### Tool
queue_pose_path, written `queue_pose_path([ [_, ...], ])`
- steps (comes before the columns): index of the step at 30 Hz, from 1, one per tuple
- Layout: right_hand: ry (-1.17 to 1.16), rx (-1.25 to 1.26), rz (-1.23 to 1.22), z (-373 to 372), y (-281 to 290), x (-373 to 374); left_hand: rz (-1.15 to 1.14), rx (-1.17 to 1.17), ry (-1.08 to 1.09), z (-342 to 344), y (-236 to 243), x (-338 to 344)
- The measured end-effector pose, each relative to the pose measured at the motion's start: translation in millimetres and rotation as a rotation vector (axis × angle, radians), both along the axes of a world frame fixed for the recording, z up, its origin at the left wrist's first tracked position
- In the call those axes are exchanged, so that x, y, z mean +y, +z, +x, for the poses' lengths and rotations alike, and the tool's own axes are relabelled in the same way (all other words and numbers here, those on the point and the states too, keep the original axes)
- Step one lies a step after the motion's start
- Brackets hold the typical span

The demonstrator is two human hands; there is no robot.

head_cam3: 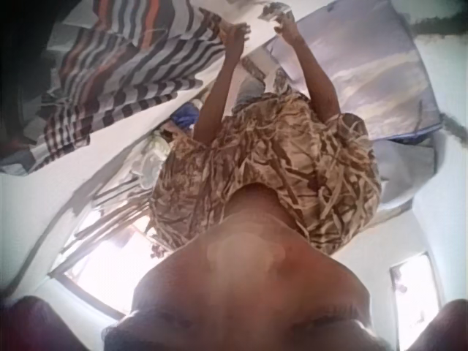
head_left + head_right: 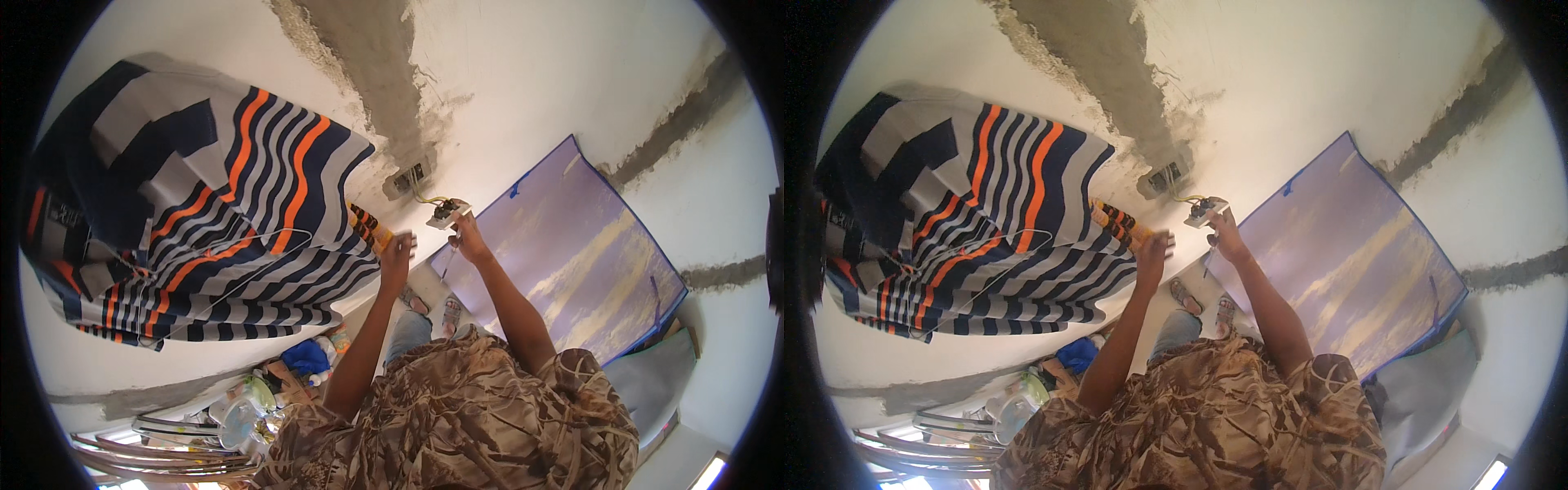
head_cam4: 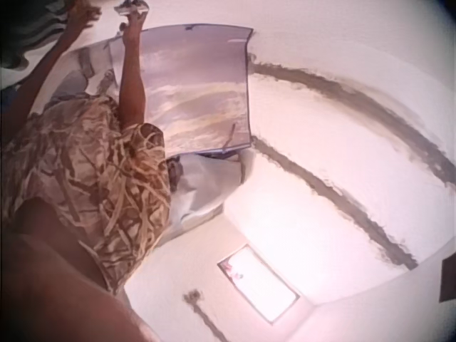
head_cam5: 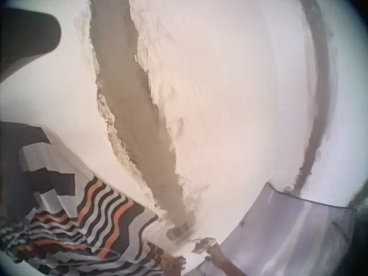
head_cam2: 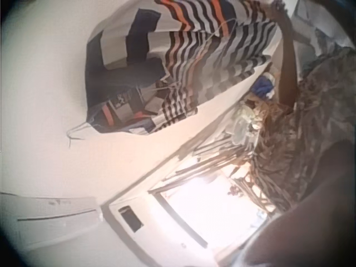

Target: The person connects wires to an electrical outlet box and secures the outlet faceplate using a screwdriver and pliers.

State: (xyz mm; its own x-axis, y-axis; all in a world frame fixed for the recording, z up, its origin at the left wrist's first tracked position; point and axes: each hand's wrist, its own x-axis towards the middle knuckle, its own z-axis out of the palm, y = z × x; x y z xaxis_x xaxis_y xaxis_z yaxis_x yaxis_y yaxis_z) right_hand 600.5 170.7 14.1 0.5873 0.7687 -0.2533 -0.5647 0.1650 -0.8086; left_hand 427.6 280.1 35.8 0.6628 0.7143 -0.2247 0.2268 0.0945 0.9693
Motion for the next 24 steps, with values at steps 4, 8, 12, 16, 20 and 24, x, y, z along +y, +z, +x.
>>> queue_pose_path([
  [4,0.090,0.059,-0.064,13,21,-9,-0.037,-0.146,0.004,55,11,21],
  [8,0.189,-0.004,-0.141,31,50,-17,-0.106,-0.213,-0.075,82,13,27],
  [12,0.224,-0.032,-0.182,45,49,-16,-0.011,-0.211,-0.038,90,-1,25],
  [16,0.246,-0.036,-0.209,53,43,-17,0.073,-0.194,0.065,83,-15,31],
  [20,0.255,-0.034,-0.172,52,47,-12,0.271,0.070,0.004,46,-53,45],
  [24,0.263,-0.006,-0.101,53,28,-11,0.069,0.158,-0.077,23,-52,20],
])
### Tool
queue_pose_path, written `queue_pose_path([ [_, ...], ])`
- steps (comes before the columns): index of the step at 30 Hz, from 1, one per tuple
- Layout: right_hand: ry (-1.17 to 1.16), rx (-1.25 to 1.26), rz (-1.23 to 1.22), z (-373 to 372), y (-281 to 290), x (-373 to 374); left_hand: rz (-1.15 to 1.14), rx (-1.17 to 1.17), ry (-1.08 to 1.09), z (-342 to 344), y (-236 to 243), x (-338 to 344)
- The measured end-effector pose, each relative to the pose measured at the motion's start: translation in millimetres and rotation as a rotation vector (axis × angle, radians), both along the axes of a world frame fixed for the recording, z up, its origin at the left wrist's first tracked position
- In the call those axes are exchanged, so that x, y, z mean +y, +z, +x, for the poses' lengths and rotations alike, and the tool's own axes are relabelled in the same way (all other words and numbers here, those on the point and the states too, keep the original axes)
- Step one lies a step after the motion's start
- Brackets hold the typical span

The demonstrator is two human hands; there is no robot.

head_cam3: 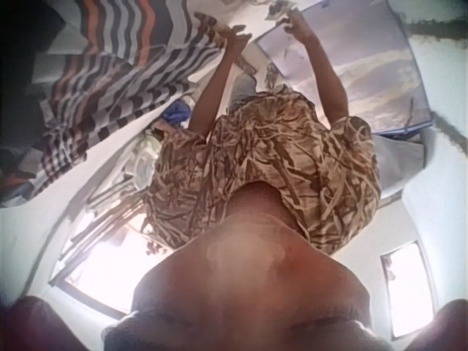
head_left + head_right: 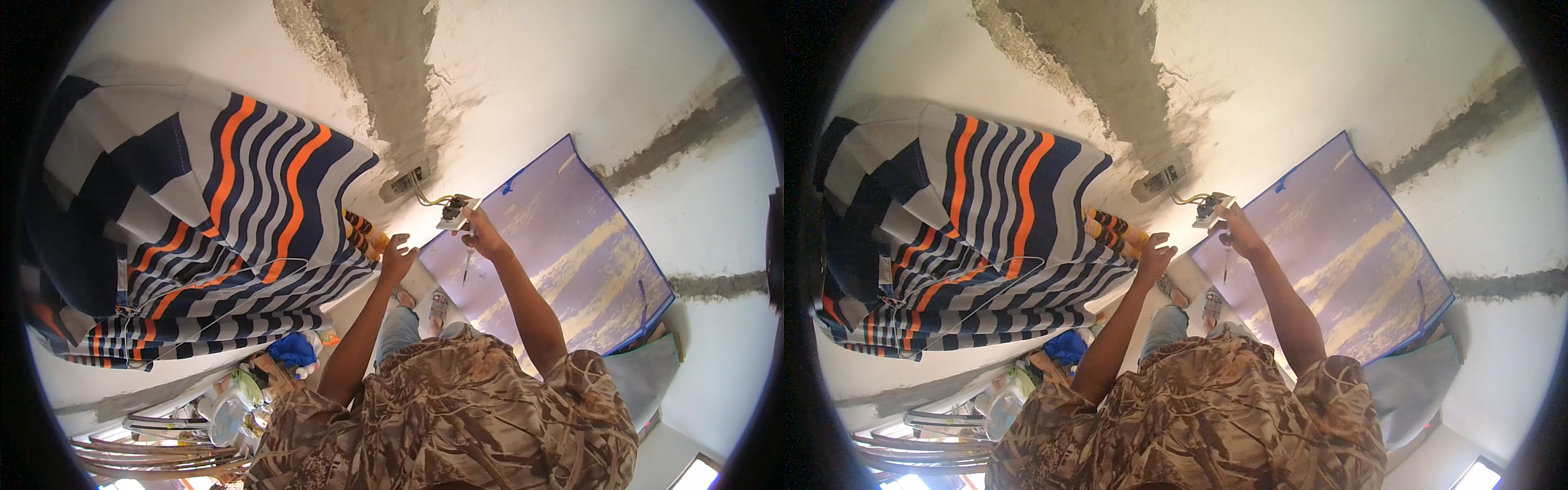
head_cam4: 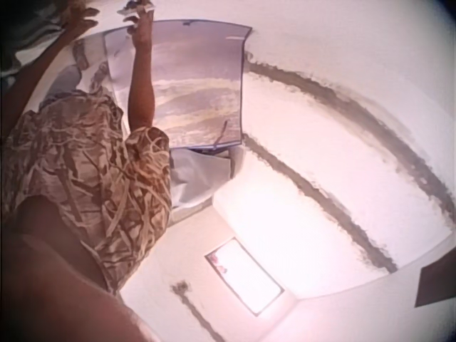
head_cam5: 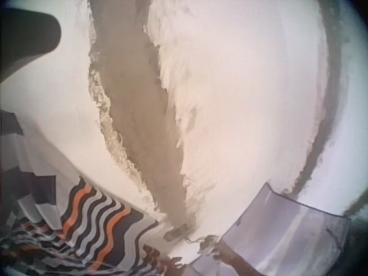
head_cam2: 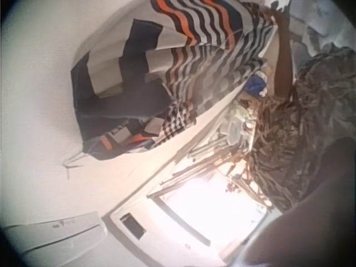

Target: The person connects wires to an electrical outlet box and secures the outlet faceplate using a screwdriver and pliers.

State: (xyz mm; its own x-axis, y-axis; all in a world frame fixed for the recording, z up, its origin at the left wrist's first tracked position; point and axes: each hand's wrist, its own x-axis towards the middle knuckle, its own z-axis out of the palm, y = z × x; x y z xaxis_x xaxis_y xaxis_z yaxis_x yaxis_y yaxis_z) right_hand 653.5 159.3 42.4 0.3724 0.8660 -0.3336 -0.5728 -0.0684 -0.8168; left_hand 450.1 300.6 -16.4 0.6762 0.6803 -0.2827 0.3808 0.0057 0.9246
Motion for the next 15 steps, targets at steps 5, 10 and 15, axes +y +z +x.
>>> queue_pose_path([
  [5,-0.055,0.006,0.054,-9,-16,1,-0.318,-0.080,0.053,9,18,-12],
  [10,-0.067,-0.031,0.097,-23,-30,3,-0.344,-0.219,0.155,21,29,-7],
  [15,-0.129,0.052,0.126,-35,-25,6,-0.393,-0.316,0.187,48,63,13],
])
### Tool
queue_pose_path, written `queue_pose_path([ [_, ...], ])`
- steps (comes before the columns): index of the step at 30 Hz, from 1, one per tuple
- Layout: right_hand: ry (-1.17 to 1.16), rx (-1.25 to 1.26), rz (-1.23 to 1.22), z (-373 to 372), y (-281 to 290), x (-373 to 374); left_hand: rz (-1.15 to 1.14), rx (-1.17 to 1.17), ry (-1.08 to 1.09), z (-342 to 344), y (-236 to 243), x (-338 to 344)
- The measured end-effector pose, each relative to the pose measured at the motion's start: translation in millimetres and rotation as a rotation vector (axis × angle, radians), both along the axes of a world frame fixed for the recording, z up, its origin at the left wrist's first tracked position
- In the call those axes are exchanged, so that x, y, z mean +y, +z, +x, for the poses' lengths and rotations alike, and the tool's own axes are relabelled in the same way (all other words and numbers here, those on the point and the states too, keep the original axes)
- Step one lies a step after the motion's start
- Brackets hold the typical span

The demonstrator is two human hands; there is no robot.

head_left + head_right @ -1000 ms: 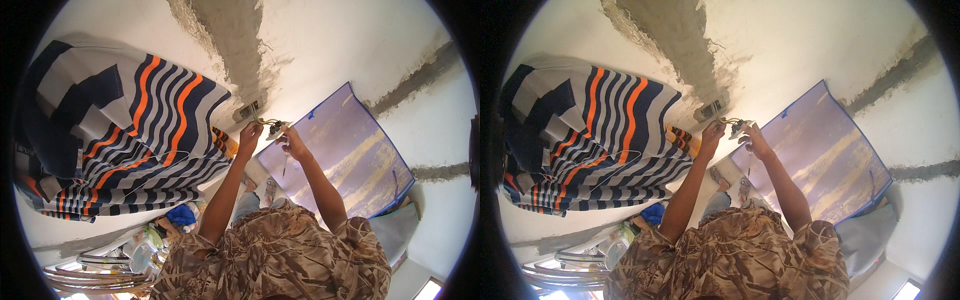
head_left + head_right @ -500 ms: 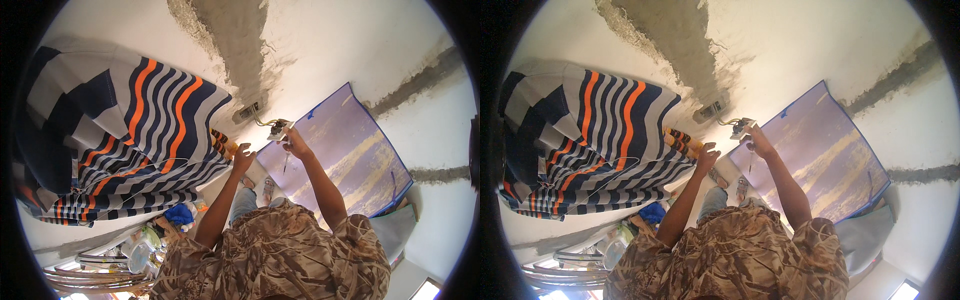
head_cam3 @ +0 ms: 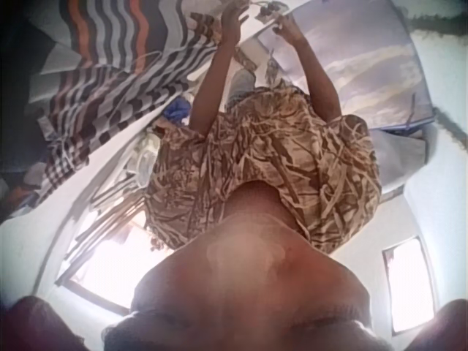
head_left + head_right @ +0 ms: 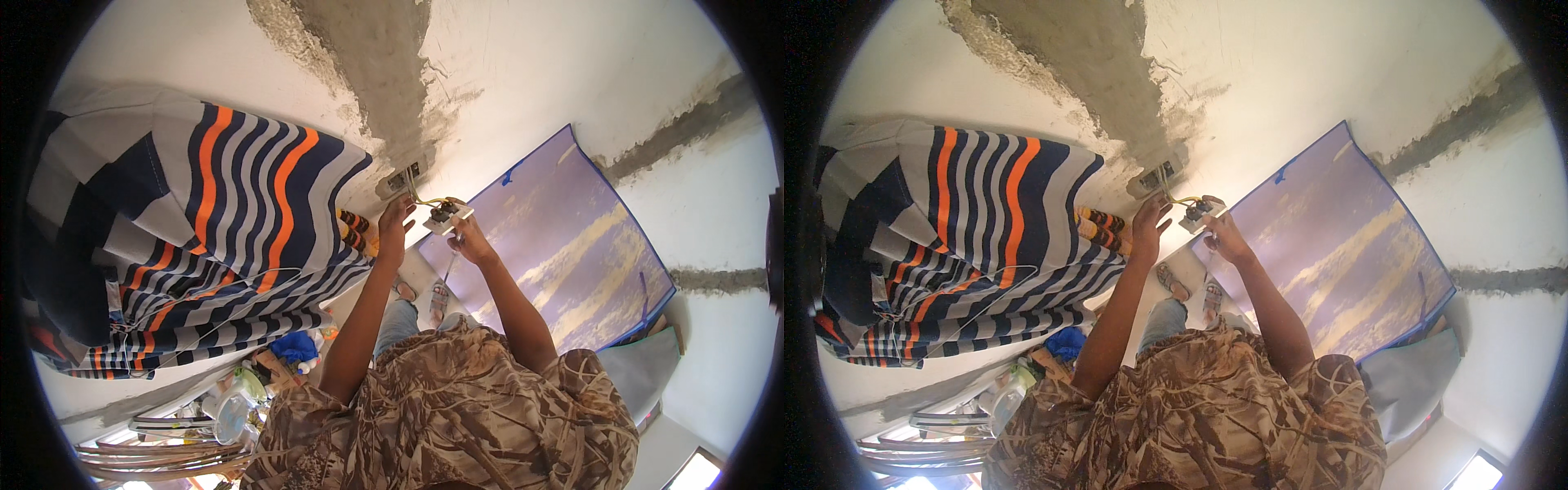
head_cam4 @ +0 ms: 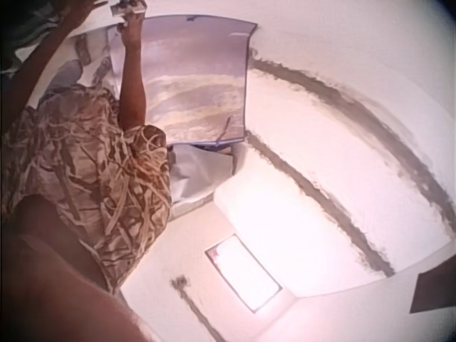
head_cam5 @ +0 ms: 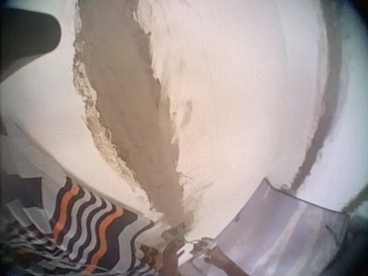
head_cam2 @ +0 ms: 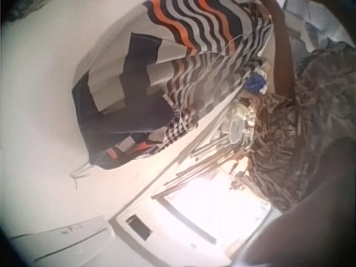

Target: The person connects wires to an electrical outlet box and secures the outlet faceplate using a screwdriver and pliers.

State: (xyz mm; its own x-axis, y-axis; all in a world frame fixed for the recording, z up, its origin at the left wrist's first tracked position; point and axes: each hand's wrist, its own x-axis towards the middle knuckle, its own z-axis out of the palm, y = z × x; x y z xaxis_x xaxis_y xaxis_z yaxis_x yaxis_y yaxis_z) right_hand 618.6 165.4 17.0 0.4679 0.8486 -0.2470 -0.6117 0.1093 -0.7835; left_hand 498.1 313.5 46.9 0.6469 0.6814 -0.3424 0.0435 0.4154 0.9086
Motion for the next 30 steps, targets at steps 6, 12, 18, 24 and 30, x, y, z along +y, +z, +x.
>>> queue_pose_path([
  [6,0.173,-0.001,-0.085,20,29,-8,-0.098,-0.157,-0.129,8,-4,8],
  [12,0.224,0.033,-0.203,42,47,-11,0.047,-0.116,-0.154,15,-8,4],
  [18,0.224,0.049,-0.221,45,49,-11,0.142,-0.131,-0.090,28,-30,10],
  [24,0.241,-0.022,-0.156,38,44,-11,-0.044,0.108,0.000,5,-70,1],
  [30,0.132,-0.127,-0.092,15,30,-6,-0.462,0.180,-0.120,-16,-79,-35],
])
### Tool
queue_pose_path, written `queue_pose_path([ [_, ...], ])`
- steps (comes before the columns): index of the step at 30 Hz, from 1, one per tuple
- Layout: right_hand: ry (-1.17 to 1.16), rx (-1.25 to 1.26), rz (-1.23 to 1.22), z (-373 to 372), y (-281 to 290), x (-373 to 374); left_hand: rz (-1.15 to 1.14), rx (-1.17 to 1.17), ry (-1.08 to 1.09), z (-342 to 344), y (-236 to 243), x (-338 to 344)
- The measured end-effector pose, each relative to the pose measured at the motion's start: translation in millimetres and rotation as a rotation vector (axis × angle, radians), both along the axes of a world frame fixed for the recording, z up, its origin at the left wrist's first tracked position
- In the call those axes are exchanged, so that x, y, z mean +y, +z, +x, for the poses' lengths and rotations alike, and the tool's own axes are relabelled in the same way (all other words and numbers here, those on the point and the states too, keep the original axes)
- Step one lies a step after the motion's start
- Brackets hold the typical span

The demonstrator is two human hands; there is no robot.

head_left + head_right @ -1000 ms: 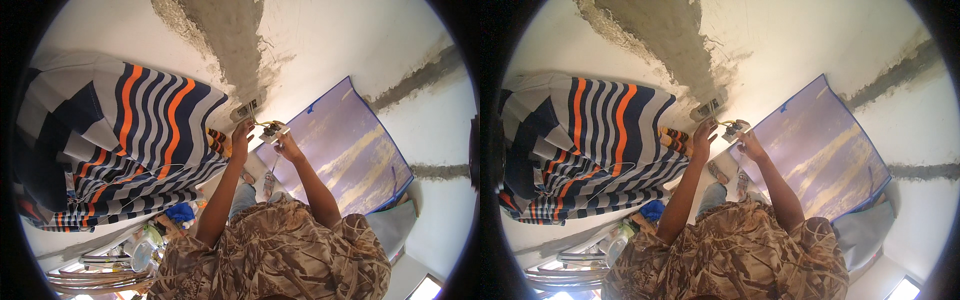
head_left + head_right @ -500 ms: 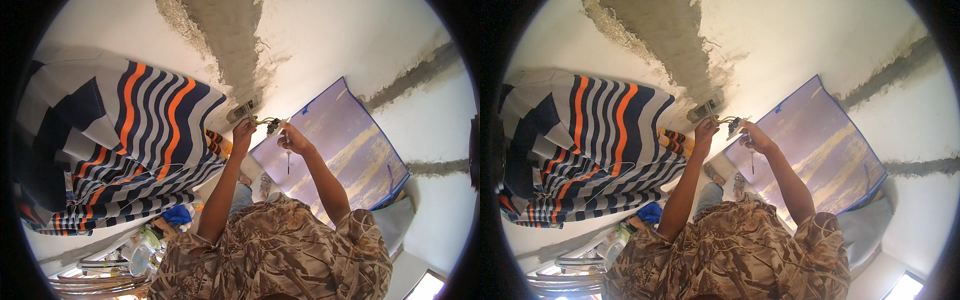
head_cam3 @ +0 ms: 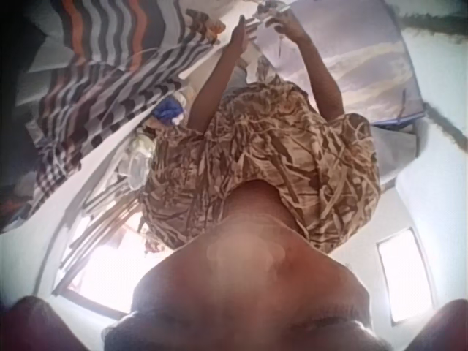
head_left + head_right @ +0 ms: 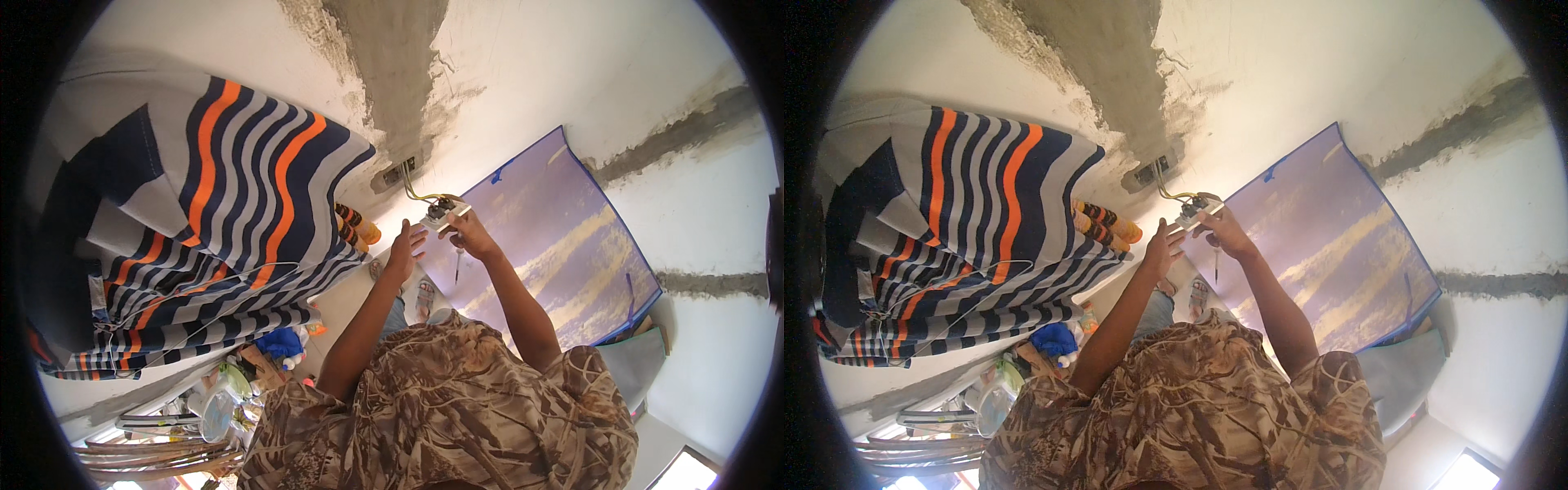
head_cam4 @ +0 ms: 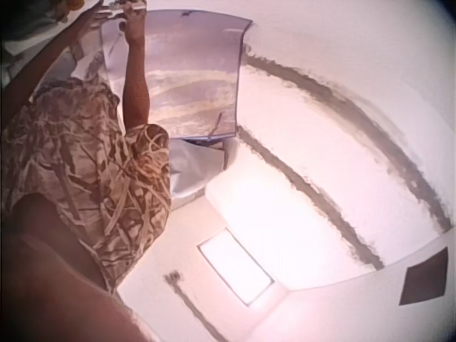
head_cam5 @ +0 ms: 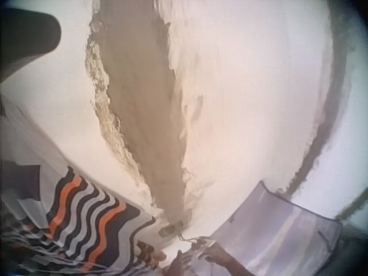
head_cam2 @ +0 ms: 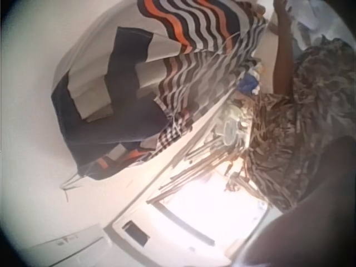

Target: The person connects wires to an electrical outlet box and secures the outlet faceplate using a screwdriver and pliers.

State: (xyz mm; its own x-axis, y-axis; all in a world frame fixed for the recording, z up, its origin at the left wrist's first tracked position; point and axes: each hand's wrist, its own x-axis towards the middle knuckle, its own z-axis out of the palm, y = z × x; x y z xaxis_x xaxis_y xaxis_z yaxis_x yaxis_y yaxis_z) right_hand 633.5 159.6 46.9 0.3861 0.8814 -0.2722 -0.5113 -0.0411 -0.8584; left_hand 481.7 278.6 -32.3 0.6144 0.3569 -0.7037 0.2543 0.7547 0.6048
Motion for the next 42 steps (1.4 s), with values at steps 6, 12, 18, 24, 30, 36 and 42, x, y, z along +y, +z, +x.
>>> queue_pose_path([
  [6,-0.043,-0.153,-0.032,-25,-19,13,-0.088,-0.122,0.055,16,44,1],
  [12,-0.175,-0.705,-0.034,-13,-7,-7,-0.272,-0.251,0.135,32,54,-8],
  [18,-0.325,-0.362,-0.443,13,50,-114,-0.658,-0.483,0.449,48,79,-32],
  [24,-0.942,-0.184,-0.257,30,85,-169,-0.747,-0.567,0.571,65,108,-34],
  [30,-1.115,-0.062,0.159,36,180,-174,-0.760,-0.564,0.691,63,79,-30],
  [36,-0.751,0.161,0.202,26,144,-154,-0.455,-0.588,0.569,30,41,-5],
  [42,-0.667,-0.107,0.073,14,140,-146,-0.327,-0.542,0.549,15,51,-4],
])
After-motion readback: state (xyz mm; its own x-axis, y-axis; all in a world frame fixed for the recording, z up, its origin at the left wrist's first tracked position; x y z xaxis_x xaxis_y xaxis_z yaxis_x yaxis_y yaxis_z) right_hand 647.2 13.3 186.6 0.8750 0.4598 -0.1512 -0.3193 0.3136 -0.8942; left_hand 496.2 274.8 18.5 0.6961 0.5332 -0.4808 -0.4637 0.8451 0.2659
